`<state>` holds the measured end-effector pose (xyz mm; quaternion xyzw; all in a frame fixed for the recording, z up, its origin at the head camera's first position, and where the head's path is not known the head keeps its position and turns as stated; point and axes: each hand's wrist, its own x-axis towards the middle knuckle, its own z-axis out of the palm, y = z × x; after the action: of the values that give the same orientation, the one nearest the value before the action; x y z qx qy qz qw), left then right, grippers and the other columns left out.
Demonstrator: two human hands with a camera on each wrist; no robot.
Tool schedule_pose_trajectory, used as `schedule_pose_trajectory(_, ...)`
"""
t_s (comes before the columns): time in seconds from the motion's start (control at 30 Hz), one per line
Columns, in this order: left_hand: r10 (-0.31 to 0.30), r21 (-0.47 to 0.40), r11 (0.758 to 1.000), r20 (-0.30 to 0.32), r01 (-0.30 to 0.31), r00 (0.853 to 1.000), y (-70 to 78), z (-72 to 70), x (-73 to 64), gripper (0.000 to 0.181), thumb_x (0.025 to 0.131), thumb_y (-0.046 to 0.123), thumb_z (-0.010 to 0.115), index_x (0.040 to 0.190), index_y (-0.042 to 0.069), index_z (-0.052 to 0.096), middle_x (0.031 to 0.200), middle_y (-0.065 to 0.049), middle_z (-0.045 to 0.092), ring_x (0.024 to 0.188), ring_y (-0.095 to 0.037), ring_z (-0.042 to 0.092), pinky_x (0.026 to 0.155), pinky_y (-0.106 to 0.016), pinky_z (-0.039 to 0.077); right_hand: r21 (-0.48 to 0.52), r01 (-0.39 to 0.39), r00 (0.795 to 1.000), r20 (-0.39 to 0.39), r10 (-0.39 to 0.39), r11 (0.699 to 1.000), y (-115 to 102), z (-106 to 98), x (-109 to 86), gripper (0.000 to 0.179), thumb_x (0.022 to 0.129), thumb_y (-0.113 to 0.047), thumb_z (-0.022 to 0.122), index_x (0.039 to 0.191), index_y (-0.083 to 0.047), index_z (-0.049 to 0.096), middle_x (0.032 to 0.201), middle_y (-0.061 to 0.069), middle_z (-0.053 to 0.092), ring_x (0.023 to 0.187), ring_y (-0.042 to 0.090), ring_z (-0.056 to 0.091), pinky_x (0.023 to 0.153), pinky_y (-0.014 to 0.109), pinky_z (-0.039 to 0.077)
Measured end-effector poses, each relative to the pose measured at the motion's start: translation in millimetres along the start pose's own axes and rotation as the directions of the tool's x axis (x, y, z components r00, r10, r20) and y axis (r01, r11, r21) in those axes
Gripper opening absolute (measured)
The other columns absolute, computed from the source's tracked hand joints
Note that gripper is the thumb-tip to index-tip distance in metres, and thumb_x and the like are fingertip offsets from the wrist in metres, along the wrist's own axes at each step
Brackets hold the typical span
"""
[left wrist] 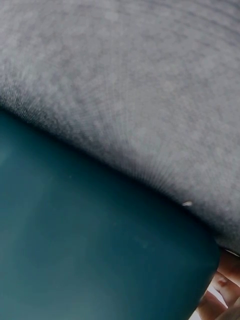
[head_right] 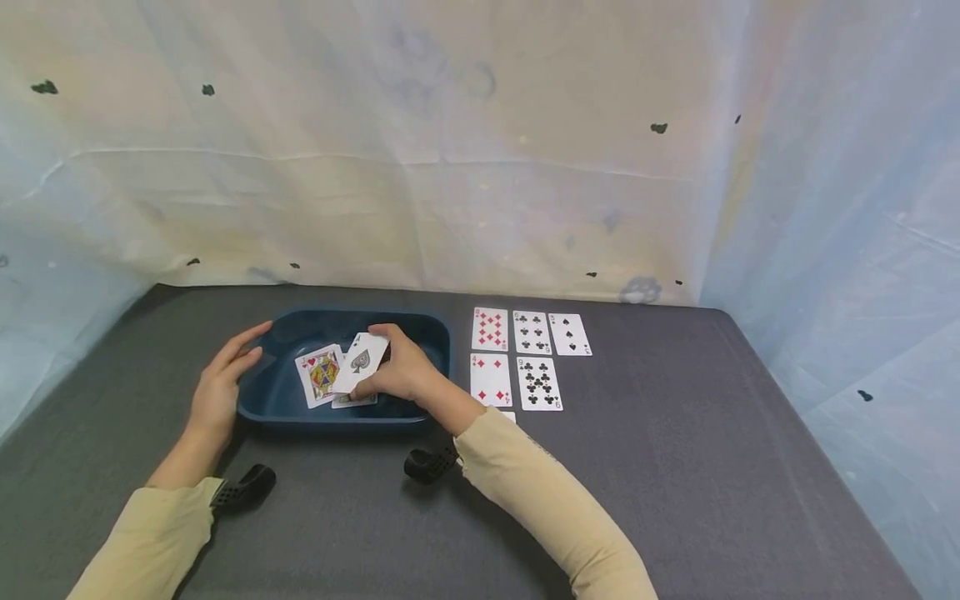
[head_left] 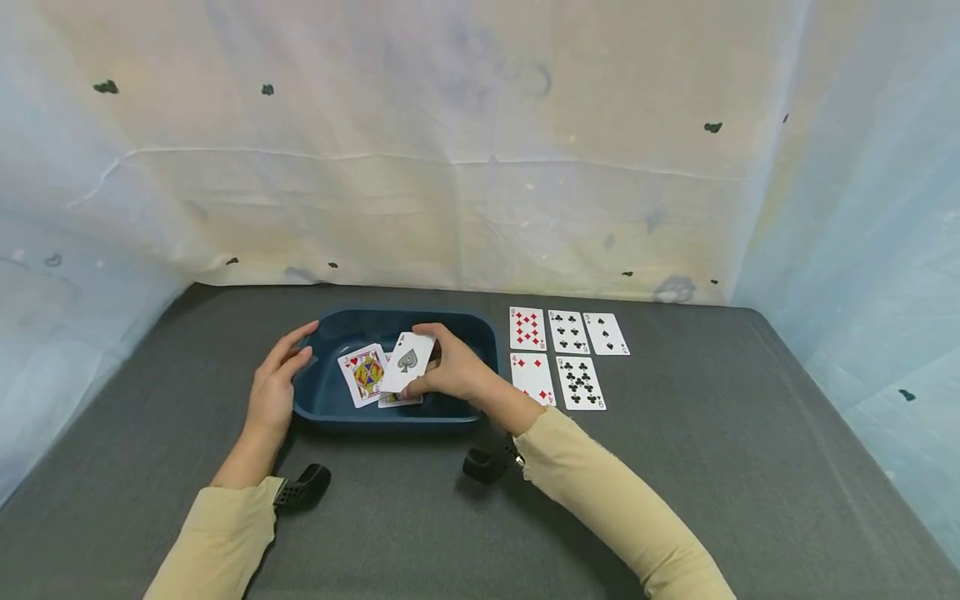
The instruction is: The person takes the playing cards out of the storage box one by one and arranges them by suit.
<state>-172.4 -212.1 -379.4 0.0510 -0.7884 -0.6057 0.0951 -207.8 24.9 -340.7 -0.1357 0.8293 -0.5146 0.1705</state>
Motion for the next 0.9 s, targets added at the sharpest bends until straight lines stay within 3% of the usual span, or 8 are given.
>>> schedule_pose_trajectory(0.17,0.006,-0.020,1.000,-0.002,-0.006,1.000,-1.5,1.3,0.5,0.043,0.104,0.025,0.035,0.145,0.016,0.043,0.152,-0.008,0.033,0.121,-0.021,0.032,0.108,-0.055,0.018,0.096,0.072,0.995,0.060,-0.078,0.993,0.6,-10.0,-9.6,0.094,0.072,0.007,0.078,0.148,-0.010,0.026,0.112,0.016,0.058,0.084,0.014,0.059,0.071,0.023,0.049)
schedule_pose_trajectory(0.33,0.009,-0.050,0.999,-0.005,-0.009,1.000,-1.9,1.2,2.3,0.042,0.103,0.022,0.036,0.144,0.013,0.044,0.150,-0.006,0.035,0.111,-0.006,0.034,0.107,-0.050,0.020,0.224,0.145,0.979,0.110,-0.173,0.964,4.5,-28.8,-23.0,0.094,0.076,0.010,0.072,0.150,-0.014,0.020,0.118,0.022,0.060,0.088,0.016,0.062,0.078,0.027,0.051)
schedule_pose_trajectory(0.5,0.009,-0.043,0.999,-0.008,-0.009,1.000,-2.7,0.9,4.0,0.043,0.104,0.022,0.035,0.144,0.013,0.043,0.150,-0.006,0.035,0.109,-0.002,0.035,0.106,-0.048,0.022,0.302,0.172,0.973,0.093,-0.209,0.937,12.2,-49.1,-35.9,0.087,0.079,0.013,0.067,0.150,-0.016,0.024,0.117,0.024,0.060,0.093,0.016,0.065,0.081,0.031,0.053)
schedule_pose_trajectory(0.63,0.006,-0.033,0.999,-0.010,-0.006,1.000,-3.7,0.7,4.6,0.043,0.104,0.022,0.035,0.145,0.013,0.043,0.151,-0.006,0.034,0.111,-0.004,0.034,0.107,-0.049,0.021,0.278,0.178,0.980,0.034,-0.195,0.944,19.6,-66.3,-47.0,0.081,0.082,0.012,0.065,0.148,-0.019,0.029,0.116,0.024,0.060,0.093,0.018,0.066,0.080,0.034,0.054)
schedule_pose_trajectory(0.8,0.007,-0.028,1.000,-0.013,-0.007,1.000,-1.6,0.9,2.9,0.043,0.104,0.022,0.035,0.144,0.013,0.043,0.151,-0.006,0.034,0.110,-0.004,0.035,0.107,-0.049,0.021,0.224,0.167,0.986,-0.023,-0.166,0.960,30.7,-88.8,-61.0,0.077,0.086,0.008,0.062,0.149,-0.023,0.029,0.123,0.023,0.054,0.091,0.021,0.066,0.082,0.050,0.053)
schedule_pose_trajectory(0.9,0.009,-0.023,1.000,-0.012,-0.010,1.000,0.0,1.2,1.8,0.042,0.104,0.023,0.035,0.144,0.014,0.044,0.151,-0.007,0.035,0.112,-0.007,0.035,0.107,-0.050,0.021,0.164,0.191,0.982,-0.047,-0.185,0.968,38.7,-102.4,-68.3,0.073,0.090,0.005,0.059,0.150,-0.020,0.026,0.119,0.025,0.055,0.085,0.020,0.066,0.080,0.046,0.053)
